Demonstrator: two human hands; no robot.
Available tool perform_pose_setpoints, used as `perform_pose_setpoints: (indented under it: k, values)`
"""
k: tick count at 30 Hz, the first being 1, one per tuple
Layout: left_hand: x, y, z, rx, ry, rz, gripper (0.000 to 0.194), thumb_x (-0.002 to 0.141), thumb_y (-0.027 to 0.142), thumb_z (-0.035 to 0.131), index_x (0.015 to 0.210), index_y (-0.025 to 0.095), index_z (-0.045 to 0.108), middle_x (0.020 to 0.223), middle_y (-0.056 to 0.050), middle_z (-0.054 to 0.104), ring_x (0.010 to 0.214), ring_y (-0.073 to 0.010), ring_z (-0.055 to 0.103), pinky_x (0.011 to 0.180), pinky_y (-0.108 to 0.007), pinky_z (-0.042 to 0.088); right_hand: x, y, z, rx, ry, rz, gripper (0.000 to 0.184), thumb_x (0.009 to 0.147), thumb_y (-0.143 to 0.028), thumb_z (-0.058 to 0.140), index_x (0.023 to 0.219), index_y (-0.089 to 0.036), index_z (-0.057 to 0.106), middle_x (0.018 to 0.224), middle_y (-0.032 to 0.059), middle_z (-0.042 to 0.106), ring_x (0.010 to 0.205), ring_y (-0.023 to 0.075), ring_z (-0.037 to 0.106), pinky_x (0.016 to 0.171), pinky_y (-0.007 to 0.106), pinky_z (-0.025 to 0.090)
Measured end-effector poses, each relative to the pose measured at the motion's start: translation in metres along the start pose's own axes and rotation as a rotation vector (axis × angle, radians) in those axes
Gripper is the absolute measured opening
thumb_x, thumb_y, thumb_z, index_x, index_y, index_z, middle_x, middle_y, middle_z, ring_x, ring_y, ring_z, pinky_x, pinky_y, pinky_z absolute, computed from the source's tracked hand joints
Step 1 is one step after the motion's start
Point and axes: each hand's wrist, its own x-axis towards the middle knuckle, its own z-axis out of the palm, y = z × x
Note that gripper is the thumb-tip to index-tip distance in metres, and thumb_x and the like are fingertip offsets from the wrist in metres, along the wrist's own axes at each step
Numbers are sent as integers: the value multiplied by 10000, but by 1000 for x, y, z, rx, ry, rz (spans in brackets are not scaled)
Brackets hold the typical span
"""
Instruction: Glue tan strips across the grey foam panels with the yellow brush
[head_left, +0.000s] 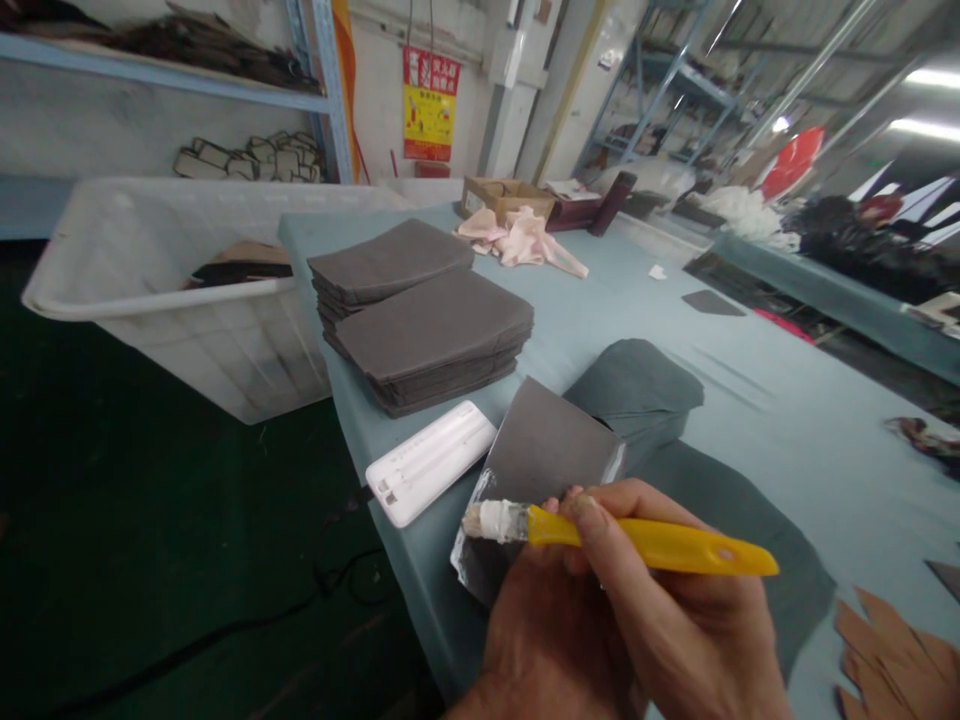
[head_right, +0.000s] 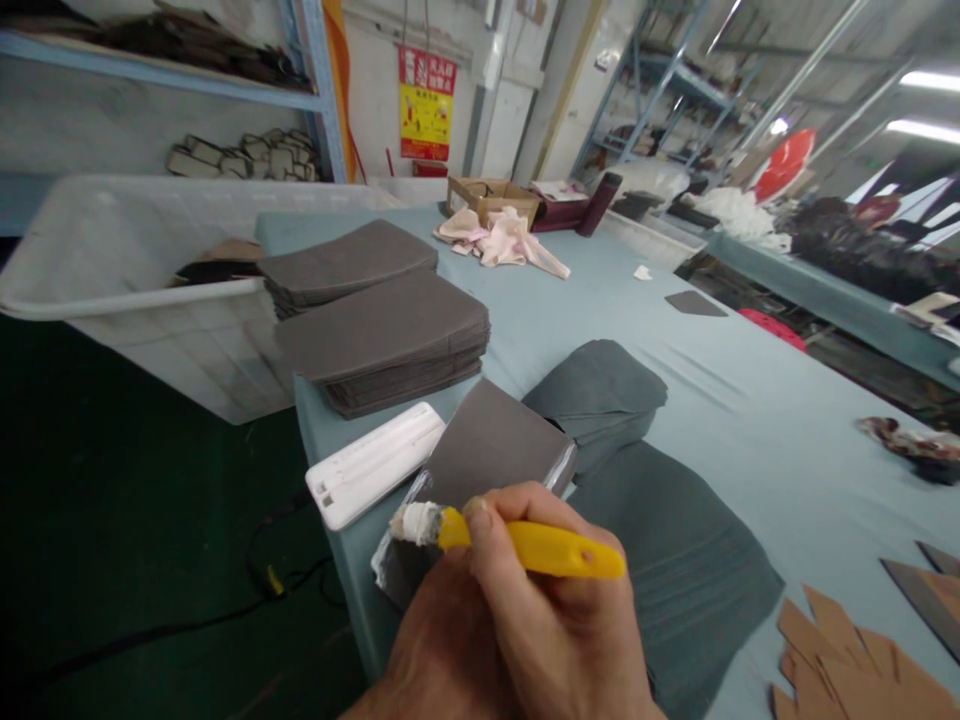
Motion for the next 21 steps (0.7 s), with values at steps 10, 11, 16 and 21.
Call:
perform_pose_setpoints:
  k: [10, 11, 16, 21]
  values:
    - [2, 2, -31, 128, 167, 104, 700, 968, 450, 634, 1543, 76, 493, 1543, -182, 582, 1437, -341, 568, 1204, -446, 498, 38, 6, 2, -129, 63, -170, 236, 944, -360, 683, 749, -233, 721, 624, -30, 674, 496, 103, 595, 450, 178, 470]
    - [3, 2, -32, 126, 141, 104, 752, 940, 493, 671, 1543, 80, 496, 1539, -195, 582, 1418, -353, 586, 1182, -453, 520, 42, 7, 3, -129, 73, -167, 243, 942, -365, 682, 742, -230, 715, 604, -32, 660, 483, 103, 580, 437, 179, 457]
    - [1, 1, -26, 76, -1, 30, 815, 848, 616, 760, 1464, 106, 599, 1509, -241, 596, 1370, -380, 627, 1105, -476, 593, 64, 15, 4, -255, 125, -225, 268, 938, -398, 672, 737, -225, 707, 623, -24, 669, 496, 103, 568, 448, 198, 430]
    - [-4, 1, -21, 110, 81, 28, 733, 898, 617, 696, 1377, 64, 651, 1465, -273, 618, 1375, -370, 620, 1103, -436, 594, 87, 19, 0, -366, 163, -258, 293, 929, -432, 645, 730, -228, 712, 624, -6, 679, 520, 124, 580, 466, 231, 415]
